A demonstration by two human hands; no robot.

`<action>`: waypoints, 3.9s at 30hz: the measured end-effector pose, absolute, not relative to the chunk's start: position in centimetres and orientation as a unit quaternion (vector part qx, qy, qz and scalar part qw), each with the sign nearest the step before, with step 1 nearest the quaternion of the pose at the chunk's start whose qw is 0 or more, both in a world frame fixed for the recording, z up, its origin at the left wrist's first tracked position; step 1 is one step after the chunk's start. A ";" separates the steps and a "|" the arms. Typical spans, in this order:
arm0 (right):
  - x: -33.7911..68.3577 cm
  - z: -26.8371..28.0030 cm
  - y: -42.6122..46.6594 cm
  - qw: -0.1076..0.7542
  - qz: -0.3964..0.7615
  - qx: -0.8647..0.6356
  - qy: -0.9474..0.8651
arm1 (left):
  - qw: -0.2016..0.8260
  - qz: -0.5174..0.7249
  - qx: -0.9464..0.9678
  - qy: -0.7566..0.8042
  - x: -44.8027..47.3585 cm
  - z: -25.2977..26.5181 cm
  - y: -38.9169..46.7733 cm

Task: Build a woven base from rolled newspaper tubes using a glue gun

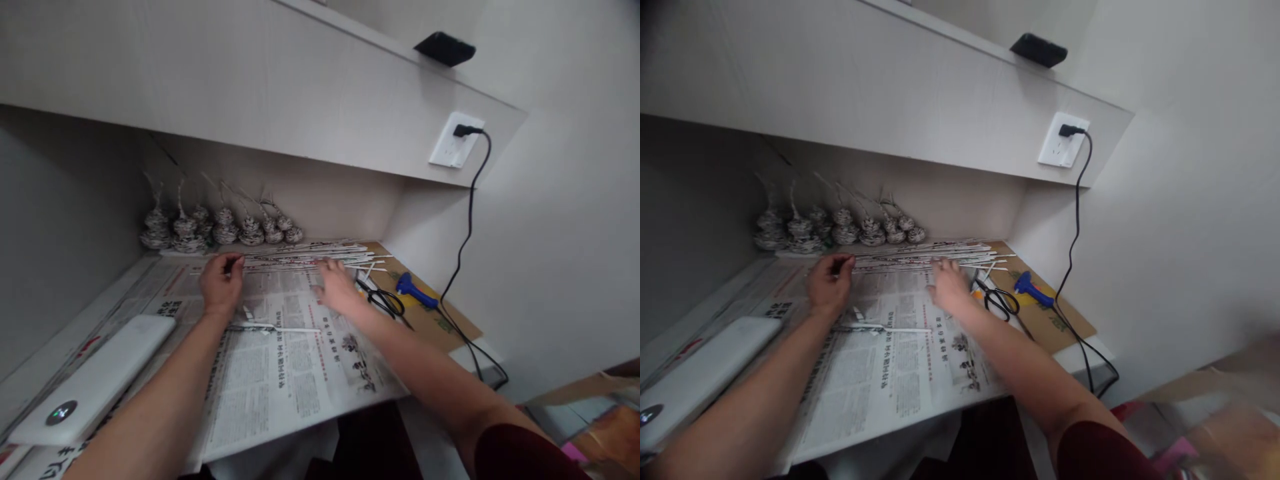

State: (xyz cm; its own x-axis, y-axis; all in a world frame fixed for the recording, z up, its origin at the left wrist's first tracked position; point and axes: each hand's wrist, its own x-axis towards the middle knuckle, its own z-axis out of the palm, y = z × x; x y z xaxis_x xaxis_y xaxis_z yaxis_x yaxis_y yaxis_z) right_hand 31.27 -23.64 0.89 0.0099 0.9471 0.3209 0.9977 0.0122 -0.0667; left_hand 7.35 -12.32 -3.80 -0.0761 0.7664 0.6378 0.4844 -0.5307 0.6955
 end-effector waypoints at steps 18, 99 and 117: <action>38.6 -1.2 -23.1 0.204 -0.034 -0.749 -0.629 | 0.157 0.605 0.646 0.437 8.0 -4.9 -11.5; 29.6 -0.3 -26.6 0.236 0.646 -0.377 -0.621 | 0.793 0.507 0.242 0.236 9.1 0.6 -15.8; 28.4 -0.3 -25.7 0.562 0.492 -0.438 -0.500 | 0.784 0.265 0.486 0.280 12.0 -0.2 -20.3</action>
